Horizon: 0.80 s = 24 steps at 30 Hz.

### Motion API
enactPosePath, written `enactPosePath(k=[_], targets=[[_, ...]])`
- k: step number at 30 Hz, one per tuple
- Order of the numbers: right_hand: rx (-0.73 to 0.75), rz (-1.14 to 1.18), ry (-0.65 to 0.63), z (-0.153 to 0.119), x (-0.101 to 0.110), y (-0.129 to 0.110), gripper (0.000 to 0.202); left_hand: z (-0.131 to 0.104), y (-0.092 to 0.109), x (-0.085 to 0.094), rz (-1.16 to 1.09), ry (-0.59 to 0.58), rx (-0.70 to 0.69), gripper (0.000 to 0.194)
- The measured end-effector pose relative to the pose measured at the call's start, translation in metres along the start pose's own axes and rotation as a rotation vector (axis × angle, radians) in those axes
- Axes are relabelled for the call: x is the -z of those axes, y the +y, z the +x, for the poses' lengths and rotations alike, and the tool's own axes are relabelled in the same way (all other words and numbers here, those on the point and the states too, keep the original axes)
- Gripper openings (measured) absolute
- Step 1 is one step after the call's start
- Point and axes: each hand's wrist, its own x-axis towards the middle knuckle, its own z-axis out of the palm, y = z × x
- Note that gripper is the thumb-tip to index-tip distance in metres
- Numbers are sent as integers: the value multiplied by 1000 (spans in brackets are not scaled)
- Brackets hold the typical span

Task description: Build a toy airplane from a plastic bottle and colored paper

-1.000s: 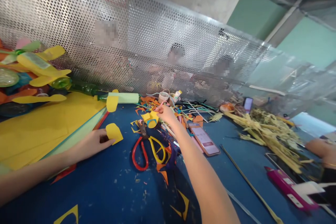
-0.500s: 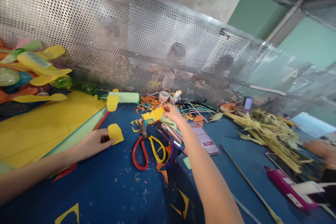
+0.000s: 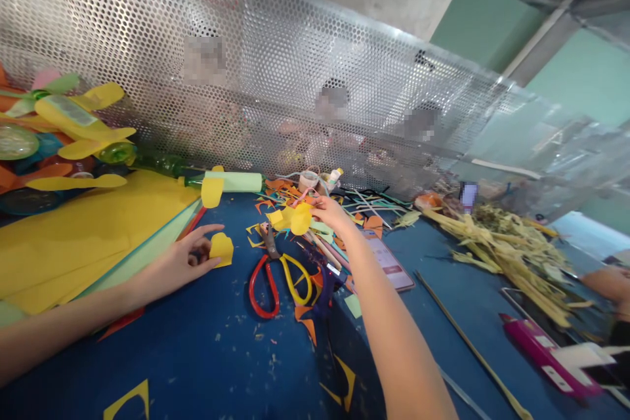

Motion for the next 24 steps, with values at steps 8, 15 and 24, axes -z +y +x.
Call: enactPosePath(k=[8, 15, 24], targets=[[-44, 99, -133, -23, 0, -18, 17, -5, 9, 8, 68, 4, -61, 47], [-58, 168, -310, -53, -5, -40, 19, 5, 48, 16, 104, 146, -115, 29], [-9, 67, -502, -67, -32, -58, 20, 63, 76, -23, -237, -168, 57, 34]])
